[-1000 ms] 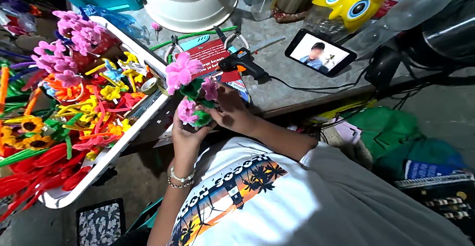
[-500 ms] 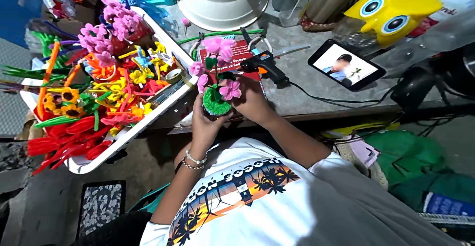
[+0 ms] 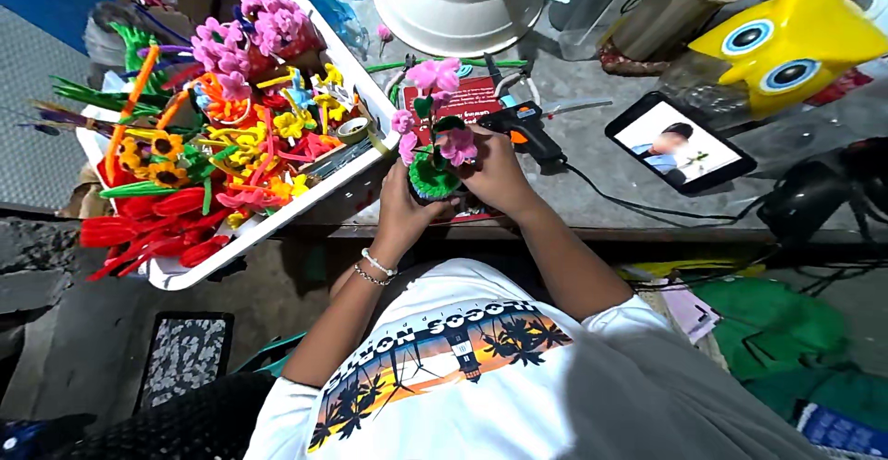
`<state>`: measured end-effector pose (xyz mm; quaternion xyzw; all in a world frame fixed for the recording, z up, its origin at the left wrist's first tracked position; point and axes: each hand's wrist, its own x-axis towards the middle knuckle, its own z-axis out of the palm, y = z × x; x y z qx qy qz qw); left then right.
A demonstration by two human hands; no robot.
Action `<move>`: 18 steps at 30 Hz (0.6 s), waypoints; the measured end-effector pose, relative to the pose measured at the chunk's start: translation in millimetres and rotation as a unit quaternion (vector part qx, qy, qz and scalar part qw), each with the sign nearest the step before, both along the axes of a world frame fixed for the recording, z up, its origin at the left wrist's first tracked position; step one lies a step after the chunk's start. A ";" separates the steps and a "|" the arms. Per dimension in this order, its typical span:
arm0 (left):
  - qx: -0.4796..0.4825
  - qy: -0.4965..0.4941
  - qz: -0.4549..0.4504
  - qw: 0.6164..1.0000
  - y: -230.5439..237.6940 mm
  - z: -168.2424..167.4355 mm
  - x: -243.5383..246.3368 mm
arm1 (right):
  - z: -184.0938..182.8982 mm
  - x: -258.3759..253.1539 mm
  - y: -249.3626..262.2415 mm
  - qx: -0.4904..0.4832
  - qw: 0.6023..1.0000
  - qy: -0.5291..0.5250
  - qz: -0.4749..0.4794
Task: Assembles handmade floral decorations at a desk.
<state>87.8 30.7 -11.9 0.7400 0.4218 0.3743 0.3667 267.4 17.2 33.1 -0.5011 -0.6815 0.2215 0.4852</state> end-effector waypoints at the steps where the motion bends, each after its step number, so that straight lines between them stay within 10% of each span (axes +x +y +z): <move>1: 0.006 0.002 -0.002 1.000 1.1 -1.2 0.2 | -0.8 1.4 1.4 -0.006 1.000 0.004 0.010; 18: -0.004 0.030 0.008 1.000 2.9 -7.0 0.8 | -9.6 20.9 5.7 -0.069 0.996 0.048 -0.007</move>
